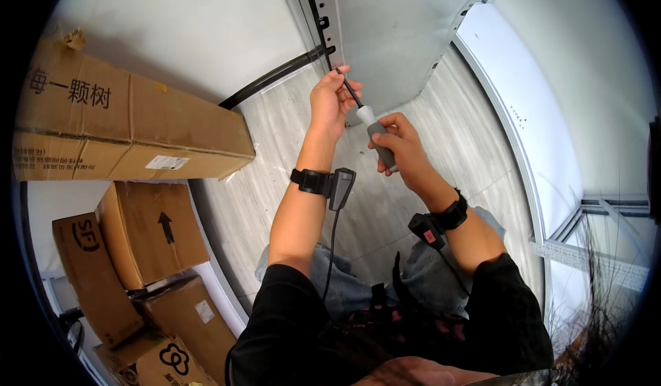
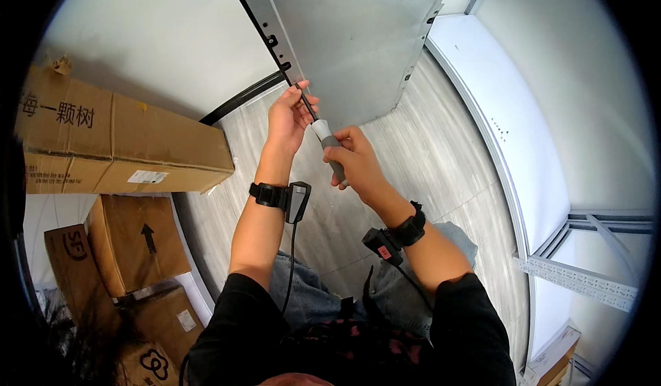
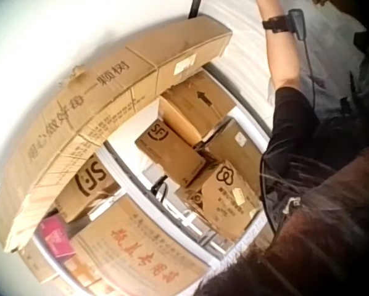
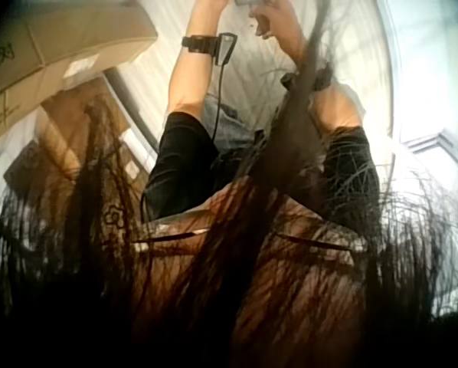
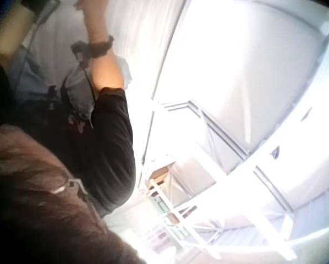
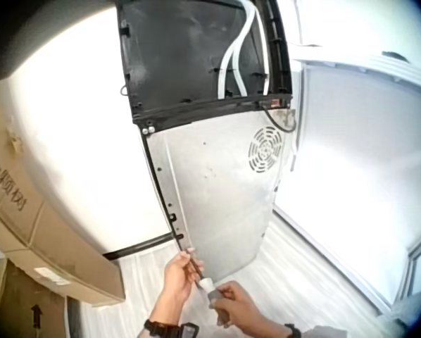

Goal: The person uses a power screwdriver to remove screws from a metal panel on a white appliance, then removes the panel. They then pick up a blue cloth and wipe the surface of a small countertop appliance.

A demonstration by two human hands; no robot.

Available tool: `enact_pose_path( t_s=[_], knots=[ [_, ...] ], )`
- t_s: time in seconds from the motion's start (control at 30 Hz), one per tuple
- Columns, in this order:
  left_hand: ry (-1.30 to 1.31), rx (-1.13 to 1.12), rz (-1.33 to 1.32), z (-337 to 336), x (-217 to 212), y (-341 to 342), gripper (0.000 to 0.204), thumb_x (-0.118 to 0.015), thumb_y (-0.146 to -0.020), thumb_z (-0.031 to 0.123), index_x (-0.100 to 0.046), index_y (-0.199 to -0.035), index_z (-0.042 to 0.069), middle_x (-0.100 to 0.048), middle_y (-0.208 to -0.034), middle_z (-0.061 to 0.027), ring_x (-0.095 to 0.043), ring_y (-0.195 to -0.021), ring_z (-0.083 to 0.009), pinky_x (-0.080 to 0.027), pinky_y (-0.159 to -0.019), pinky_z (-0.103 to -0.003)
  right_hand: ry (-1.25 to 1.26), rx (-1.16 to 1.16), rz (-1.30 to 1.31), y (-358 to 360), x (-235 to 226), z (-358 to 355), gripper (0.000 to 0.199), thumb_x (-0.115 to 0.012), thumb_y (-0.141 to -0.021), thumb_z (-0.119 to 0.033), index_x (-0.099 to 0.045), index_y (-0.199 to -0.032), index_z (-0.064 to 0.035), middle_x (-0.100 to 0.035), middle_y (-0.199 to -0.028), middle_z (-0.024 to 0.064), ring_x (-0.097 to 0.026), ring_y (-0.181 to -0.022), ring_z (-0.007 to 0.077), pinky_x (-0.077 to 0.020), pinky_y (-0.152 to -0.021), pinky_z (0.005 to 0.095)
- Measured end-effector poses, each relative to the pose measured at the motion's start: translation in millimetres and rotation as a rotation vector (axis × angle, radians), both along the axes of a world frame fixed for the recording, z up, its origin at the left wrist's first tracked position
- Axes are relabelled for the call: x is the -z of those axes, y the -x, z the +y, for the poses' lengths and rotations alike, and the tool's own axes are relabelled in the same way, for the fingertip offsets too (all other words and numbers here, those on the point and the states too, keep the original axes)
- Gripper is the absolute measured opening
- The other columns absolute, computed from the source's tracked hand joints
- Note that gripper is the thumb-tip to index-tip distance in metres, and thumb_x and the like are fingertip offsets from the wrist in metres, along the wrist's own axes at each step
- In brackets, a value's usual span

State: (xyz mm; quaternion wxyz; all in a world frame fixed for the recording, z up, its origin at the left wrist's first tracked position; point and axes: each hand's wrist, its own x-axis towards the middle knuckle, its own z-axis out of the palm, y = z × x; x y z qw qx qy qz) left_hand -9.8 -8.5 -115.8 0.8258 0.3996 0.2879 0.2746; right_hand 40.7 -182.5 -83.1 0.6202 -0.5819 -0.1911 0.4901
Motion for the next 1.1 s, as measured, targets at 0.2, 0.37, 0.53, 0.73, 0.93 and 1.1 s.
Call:
enact_pose_path(
  t_s=[0.2,0.37,0.53,0.73,0.93,1.1],
  knots=[
    [-0.025,0.009,0.016,2,-1,-1,0.026,-0.037,-0.096,0.016,-0.055,-0.111,0.004,-0.063,-0.076,-0.0065,-0.058,-0.065,-0.0124,-0.045,-0.057,-0.023,-0.011,-0.010,0.034,-5,-1,-2,0.035,-0.058,-0.082,-0.020,-0.043,-0.108,-0.0024,-0.058,-0.082,0.0109,-0.052,-0.045,0.0153,-0.0374,-0.037,0.0275],
    [-0.043,-0.003,0.011,1,3,-2,0.026,-0.038,-0.096,0.016,-0.056,-0.111,0.004,-0.063,-0.076,-0.0068,-0.058,-0.065,-0.0122,-0.046,-0.057,-0.023,0.015,-0.008,0.066,-7,-3,-2,0.035,-0.057,-0.082,-0.021,-0.043,-0.108,-0.0027,-0.058,-0.082,0.0113,-0.052,-0.045,0.0162,-0.0375,-0.039,0.0281],
    [-0.036,-0.004,0.008,-1,0,-2,0.025,-0.040,-0.096,0.017,-0.057,-0.110,0.004,-0.063,-0.077,-0.0064,-0.057,-0.064,-0.0105,-0.046,-0.057,-0.023,0.013,-0.003,0.114,-8,-4,0,0.033,-0.057,-0.082,-0.020,-0.043,-0.107,-0.0027,-0.058,-0.080,0.0114,-0.052,-0.045,0.0164,-0.0370,-0.038,0.0283],
    [-0.038,0.017,-0.007,3,7,-1,0.022,-0.046,-0.095,0.018,-0.057,-0.109,0.005,-0.063,-0.080,-0.0048,-0.055,-0.062,-0.0080,-0.046,-0.055,-0.022,0.047,0.030,-0.169,-2,7,4,0.039,-0.063,-0.078,-0.015,-0.042,-0.108,-0.0022,-0.056,-0.085,0.0104,-0.051,-0.048,0.0137,-0.0376,-0.039,0.0275],
    [-0.054,0.010,0.030,2,12,0,0.019,-0.054,-0.092,0.014,-0.058,-0.108,0.005,-0.062,-0.080,-0.0027,-0.055,-0.062,-0.0078,-0.047,-0.055,-0.021,0.044,0.039,-0.562,1,42,10,0.046,-0.069,-0.073,-0.013,-0.044,-0.110,-0.0019,-0.055,-0.088,0.0087,-0.054,-0.070,0.0155,-0.0439,-0.059,0.0299],
    [-0.111,-0.020,0.046,6,21,0,0.019,-0.054,-0.092,0.013,-0.058,-0.109,0.005,-0.063,-0.080,-0.0036,-0.058,-0.065,-0.0098,-0.048,-0.057,-0.021,0.136,-0.122,-0.143,-2,44,13,0.052,-0.070,-0.071,-0.012,-0.044,-0.114,-0.0005,-0.057,-0.091,0.0091,-0.055,-0.079,0.0177,-0.0451,-0.067,0.0311]
  ],
)
